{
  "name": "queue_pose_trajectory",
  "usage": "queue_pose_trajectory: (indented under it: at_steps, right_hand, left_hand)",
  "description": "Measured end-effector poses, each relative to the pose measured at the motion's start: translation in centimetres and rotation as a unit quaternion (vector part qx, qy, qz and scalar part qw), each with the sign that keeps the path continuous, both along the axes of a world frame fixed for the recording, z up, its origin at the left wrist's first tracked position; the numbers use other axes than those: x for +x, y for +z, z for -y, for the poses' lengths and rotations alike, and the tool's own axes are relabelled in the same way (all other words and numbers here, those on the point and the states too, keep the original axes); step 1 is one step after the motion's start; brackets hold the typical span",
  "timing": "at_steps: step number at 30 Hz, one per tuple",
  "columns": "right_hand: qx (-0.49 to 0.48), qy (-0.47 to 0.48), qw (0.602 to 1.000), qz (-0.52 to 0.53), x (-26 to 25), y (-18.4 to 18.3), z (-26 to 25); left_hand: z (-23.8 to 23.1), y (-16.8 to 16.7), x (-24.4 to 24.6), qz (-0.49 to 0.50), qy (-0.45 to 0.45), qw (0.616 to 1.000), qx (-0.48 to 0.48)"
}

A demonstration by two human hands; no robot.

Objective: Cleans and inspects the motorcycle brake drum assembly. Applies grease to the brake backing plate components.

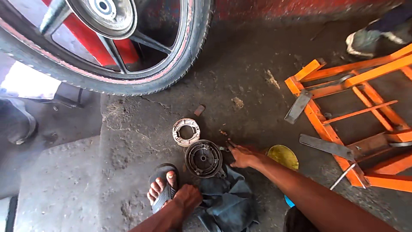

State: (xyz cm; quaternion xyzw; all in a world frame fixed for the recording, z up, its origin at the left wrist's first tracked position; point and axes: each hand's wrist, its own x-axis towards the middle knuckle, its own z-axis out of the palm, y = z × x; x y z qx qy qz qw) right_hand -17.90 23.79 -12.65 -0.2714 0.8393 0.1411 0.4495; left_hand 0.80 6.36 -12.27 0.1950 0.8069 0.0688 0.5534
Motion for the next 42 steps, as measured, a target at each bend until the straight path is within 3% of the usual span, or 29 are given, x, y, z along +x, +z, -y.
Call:
queue_pose_trajectory:
  at_steps: [5, 11, 13, 16, 19, 24, 28, 30, 32, 35, 37, 39, 42]
  right_hand:
    - [0.006, 0.0, 1.0, -0.005, -0.1, -0.3, -0.2]
    - [0.005, -0.004, 1.0, 0.0, 0.1, 0.0, 0.3]
    - [-0.008, -0.013, 1.0, -0.004, 0.2, -0.3, -0.2]
    - [-0.023, -0.025, 0.999, -0.006, 0.1, -0.2, -0.4]
    - [-0.03, -0.028, 0.999, -0.01, 0.3, -0.2, -0.3]
    - [-0.063, -0.036, 0.997, 0.014, -0.2, 0.1, -0.8]
    - [-0.133, -0.11, 0.985, -0.006, -3.3, 6.2, -1.0]
    - [-0.197, -0.163, 0.963, -0.089, -5.0, 10.5, -2.5]
    - [-0.241, -0.183, 0.935, -0.186, -5.6, 13.2, -5.0]
    - [-0.189, -0.254, 0.931, -0.182, -3.9, 12.2, -9.3]
    - [-0.149, -0.392, 0.901, -0.11, -1.7, 9.2, -10.8]
    - [-0.156, -0.539, 0.826, -0.058, -0.9, 7.7, -11.5]
    - [-0.163, -0.636, 0.752, -0.061, -1.8, 6.3, -11.5]
  left_hand:
    - [0.4, -1.1, 0.9, -0.019, -0.001, 0.999, 0.044]
    - [-0.5, -3.6, 0.4, 0.001, 0.041, 0.983, 0.181]
    - [-1.3, -4.3, 0.3, 0.01, 0.13, 0.966, 0.226]
    - [-2.5, -4.7, 0.6, 0.069, 0.248, 0.905, 0.339]
    - [-2.1, -5.2, 0.8, 0.138, 0.185, 0.896, 0.38]
    - [1.0, -5.4, -0.2, -0.005, 0.184, 0.946, 0.267]
    - [2.4, -4.3, 1.1, -0.115, 0.227, 0.926, 0.278]
    - [3.6, -3.2, 2.1, -0.248, 0.262, 0.898, 0.251]
    - [4.9, -3.8, 3.5, -0.397, 0.282, 0.842, 0.232]
    - [5.6, -5.8, 4.6, -0.496, 0.309, 0.771, 0.251]
    - [5.6, -6.4, 4.5, -0.492, 0.332, 0.767, 0.241]
    - [5.6, -7.0, 4.1, -0.493, 0.333, 0.769, 0.234]
    - [5.6, -6.8, 4.0, -0.502, 0.326, 0.77, 0.222]
